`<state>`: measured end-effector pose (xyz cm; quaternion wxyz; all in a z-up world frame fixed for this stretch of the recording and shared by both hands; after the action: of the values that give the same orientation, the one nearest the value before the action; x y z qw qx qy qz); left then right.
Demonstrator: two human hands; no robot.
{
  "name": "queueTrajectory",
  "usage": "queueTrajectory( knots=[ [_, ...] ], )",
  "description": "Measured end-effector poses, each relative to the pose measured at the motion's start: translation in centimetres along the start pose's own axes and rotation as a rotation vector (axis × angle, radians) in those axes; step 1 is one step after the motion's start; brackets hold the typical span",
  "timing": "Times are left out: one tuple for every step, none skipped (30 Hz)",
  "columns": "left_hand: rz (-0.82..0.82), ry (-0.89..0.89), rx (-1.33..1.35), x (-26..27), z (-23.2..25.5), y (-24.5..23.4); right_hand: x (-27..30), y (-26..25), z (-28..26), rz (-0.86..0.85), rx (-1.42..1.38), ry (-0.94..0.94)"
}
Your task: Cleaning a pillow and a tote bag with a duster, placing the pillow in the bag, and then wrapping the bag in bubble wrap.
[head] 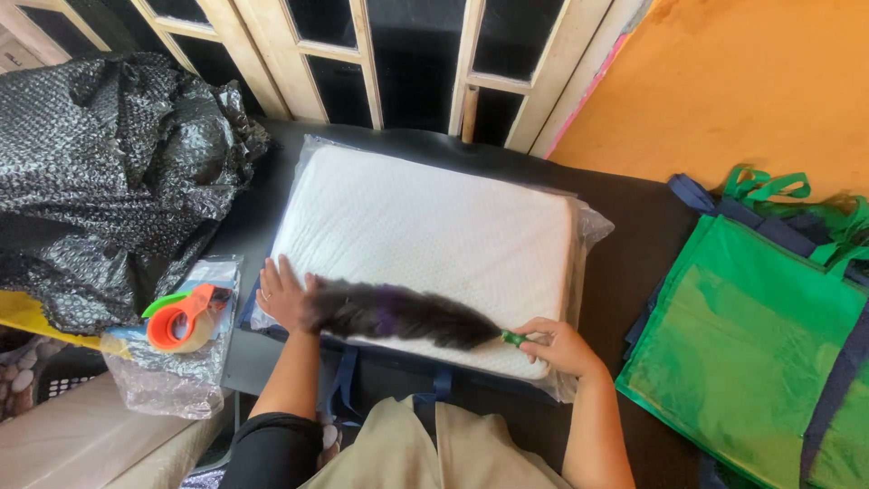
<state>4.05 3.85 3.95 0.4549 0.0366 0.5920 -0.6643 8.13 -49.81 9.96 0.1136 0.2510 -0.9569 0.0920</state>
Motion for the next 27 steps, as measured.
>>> queueTrajectory(
  knots=[
    [-0.023, -0.012, 0.026, -0.1, 0.0, -0.1, -0.5, -1.1, 1.5, 0.061, 0.004, 0.013],
    [-0.046, -0.024, 0.052, -0.1, 0.1, -0.2, -0.9, -2.2, 2.9, 0.122, 0.008, 0.026],
    [-0.047, -0.021, 0.052, -0.2, 0.1, -0.3, -1.6, -2.8, 3.6, 0.125, 0.006, 0.026],
    [-0.069, -0.029, 0.053, -0.2, 0.0, -0.4, -2.1, -4.4, 4.1, 0.275, 0.000, -0.001],
    [-0.086, -0.038, 0.055, -0.3, 0.1, -0.3, -2.6, -6.0, 4.5, 0.425, -0.004, -0.032],
    [-0.083, -0.036, 0.057, -0.3, 0.1, -0.4, -2.5, -5.6, 4.1, 0.428, -0.005, -0.035],
    [-0.080, -0.037, 0.056, -0.3, 0.2, -0.5, -2.3, -5.6, 3.4, 0.488, -0.088, -0.098],
    [-0.078, -0.038, 0.055, -0.3, 0.2, -0.5, -2.1, -5.7, 2.7, 0.548, -0.171, -0.161],
    [-0.077, -0.036, 0.057, -0.3, 0.1, -0.5, -2.0, -5.4, 3.2, 0.550, -0.171, -0.162],
    [-0.089, -0.033, 0.044, -0.3, 0.0, -0.4, -2.1, -4.7, 3.6, 0.468, -0.214, -0.184],
    [-0.102, -0.028, 0.034, -0.3, 0.0, -0.2, -2.1, -4.0, 4.0, 0.389, -0.255, -0.206],
    [-0.103, -0.024, 0.037, -0.2, 0.1, -0.2, -1.2, -3.4, 2.4, 0.395, -0.256, -0.207],
    [-0.092, -0.025, 0.037, -0.2, 0.1, -0.4, -0.8, -1.7, 0.8, 0.241, -0.205, -0.165],
    [-0.082, -0.026, 0.037, -0.2, 0.1, -0.5, -0.2, 0.1, -0.7, 0.088, -0.155, -0.122],
    [-0.082, -0.024, 0.036, 0.0, -0.7, 0.5, -0.4, -0.2, -0.1, 0.089, -0.156, -0.123],
    [-0.096, -0.008, 0.029, 0.2, -1.4, 1.5, -0.5, -0.1, 0.7, 0.042, -0.124, -0.069],
    [-0.109, 0.011, 0.019, 0.3, -2.3, 2.5, -0.7, 0.1, 1.7, -0.005, -0.095, -0.016],
    [-0.107, 0.015, 0.016, 0.1, -1.5, 1.5, -1.0, -0.4, 2.5, -0.005, -0.100, -0.018],
    [-0.122, -0.013, 0.025, 0.0, -0.9, 0.7, -1.2, -2.0, 3.1, 0.161, -0.090, -0.066],
    [-0.136, -0.040, 0.033, -0.2, -0.3, -0.1, -1.1, -3.6, 3.6, 0.326, -0.079, -0.112],
    [-0.135, -0.035, 0.034, -0.3, -0.2, -0.3, -1.2, -3.7, 3.3, 0.330, -0.082, -0.115],
    [-0.142, -0.036, 0.022, -0.3, -0.1, -0.4, -1.0, -4.5, 3.0, 0.442, -0.118, -0.145],
    [-0.148, -0.039, 0.012, -0.4, 0.0, -0.6, -0.7, -5.3, 2.6, 0.553, -0.152, -0.176],
    [-0.145, -0.035, 0.013, -0.5, 0.1, -0.8, -0.1, -5.6, 2.4, 0.556, -0.154, -0.179],
    [-0.159, -0.038, 0.023, -0.5, 0.1, -1.0, 0.7, -5.8, 2.1, 0.555, -0.177, -0.198],
    [-0.173, -0.040, 0.032, -0.5, 0.2, -1.1, 1.4, -6.1, 1.8, 0.554, -0.200, -0.216],
    [-0.172, -0.035, 0.036, -0.5, 0.1, -1.0, 2.3, -6.4, 2.3, 0.559, -0.202, -0.218]
  ],
)
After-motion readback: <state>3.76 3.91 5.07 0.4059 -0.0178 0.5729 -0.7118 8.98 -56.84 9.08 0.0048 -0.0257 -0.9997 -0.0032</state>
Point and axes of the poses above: each hand's wrist, its own x-axis away from the middle knuckle, its own y-axis out of the palm, z = x × y, the point moved 7 cm from there along -x, towards the middle knuckle, and after that the axes turned 1 degree about -z, right-handed, at the moved point
